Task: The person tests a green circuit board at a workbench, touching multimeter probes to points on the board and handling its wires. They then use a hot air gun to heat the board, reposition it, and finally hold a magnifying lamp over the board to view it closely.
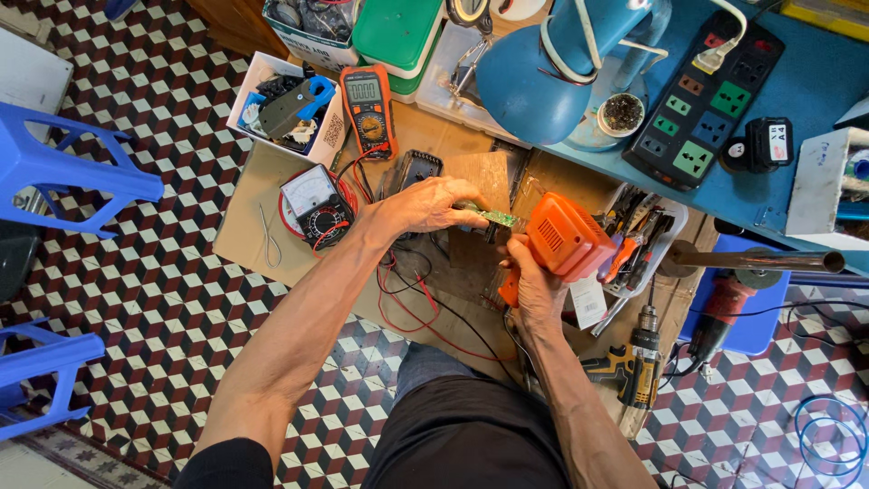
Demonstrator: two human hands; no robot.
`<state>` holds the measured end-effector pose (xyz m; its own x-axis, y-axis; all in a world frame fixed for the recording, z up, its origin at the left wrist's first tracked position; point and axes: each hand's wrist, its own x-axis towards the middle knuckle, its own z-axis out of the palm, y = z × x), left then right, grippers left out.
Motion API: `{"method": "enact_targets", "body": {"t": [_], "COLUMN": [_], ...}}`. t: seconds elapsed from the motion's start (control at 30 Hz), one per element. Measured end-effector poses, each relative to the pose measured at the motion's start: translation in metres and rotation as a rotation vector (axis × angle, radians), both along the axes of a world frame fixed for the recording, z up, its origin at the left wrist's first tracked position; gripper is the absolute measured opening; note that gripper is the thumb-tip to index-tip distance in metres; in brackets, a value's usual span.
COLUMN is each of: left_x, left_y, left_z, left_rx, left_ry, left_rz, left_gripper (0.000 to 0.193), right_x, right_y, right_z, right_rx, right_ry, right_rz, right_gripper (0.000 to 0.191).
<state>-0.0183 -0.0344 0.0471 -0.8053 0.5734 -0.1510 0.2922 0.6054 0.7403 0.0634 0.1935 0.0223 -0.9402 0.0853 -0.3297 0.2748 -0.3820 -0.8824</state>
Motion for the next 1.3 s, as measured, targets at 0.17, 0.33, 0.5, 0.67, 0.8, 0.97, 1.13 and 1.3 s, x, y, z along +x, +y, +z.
{"method": "enact_targets", "body": {"t": [0.17,0.33,0.5,0.67,0.8,0.97,1.13,1.3], "left_x": [-0.005,-0.008,-0.009,-0.010,-0.009,-0.009,-0.006,-0.006], "left_y": [-0.001,-0.001,-0.001,0.002,0.001,0.001,0.000,0.001], "left_z": [-0.008,-0.011,-0.016,-0.019,-0.017,-0.014,-0.014,-0.012], "left_rx": [-0.013,-0.026,-0.037,-0.054,-0.046,-0.034,0.013,0.009], "left_ry": [0.036,0.041,0.045,0.076,0.073,0.038,0.109,0.069], "left_rz": [-0.038,-0.033,-0.037,-0.023,-0.022,-0.010,-0.010,-0.008], "left_gripper": [0.046,0.047,0.049,0.049,0.048,0.046,0.044,0.044], "right_x": [-0.005,-0.010,-0.009,-0.009,-0.012,-0.012,-0.014,-0.015], "right_y": [-0.008,-0.010,-0.008,-0.006,-0.006,-0.007,-0.006,-0.007], "right_z": [-0.004,-0.009,-0.008,-0.003,-0.004,-0.010,-0.014,-0.017], "right_rx": [0.002,-0.104,-0.122,-0.098,-0.075,-0.075,-0.016,-0.019], "right_ry": [-0.205,-0.079,-0.099,-0.094,-0.109,-0.105,-0.111,-0.101], "right_rz": [-0.034,-0.061,-0.045,-0.042,-0.052,-0.042,-0.047,-0.046], "right_gripper": [0.025,0.033,0.041,0.040,0.039,0.036,0.033,0.032]}}
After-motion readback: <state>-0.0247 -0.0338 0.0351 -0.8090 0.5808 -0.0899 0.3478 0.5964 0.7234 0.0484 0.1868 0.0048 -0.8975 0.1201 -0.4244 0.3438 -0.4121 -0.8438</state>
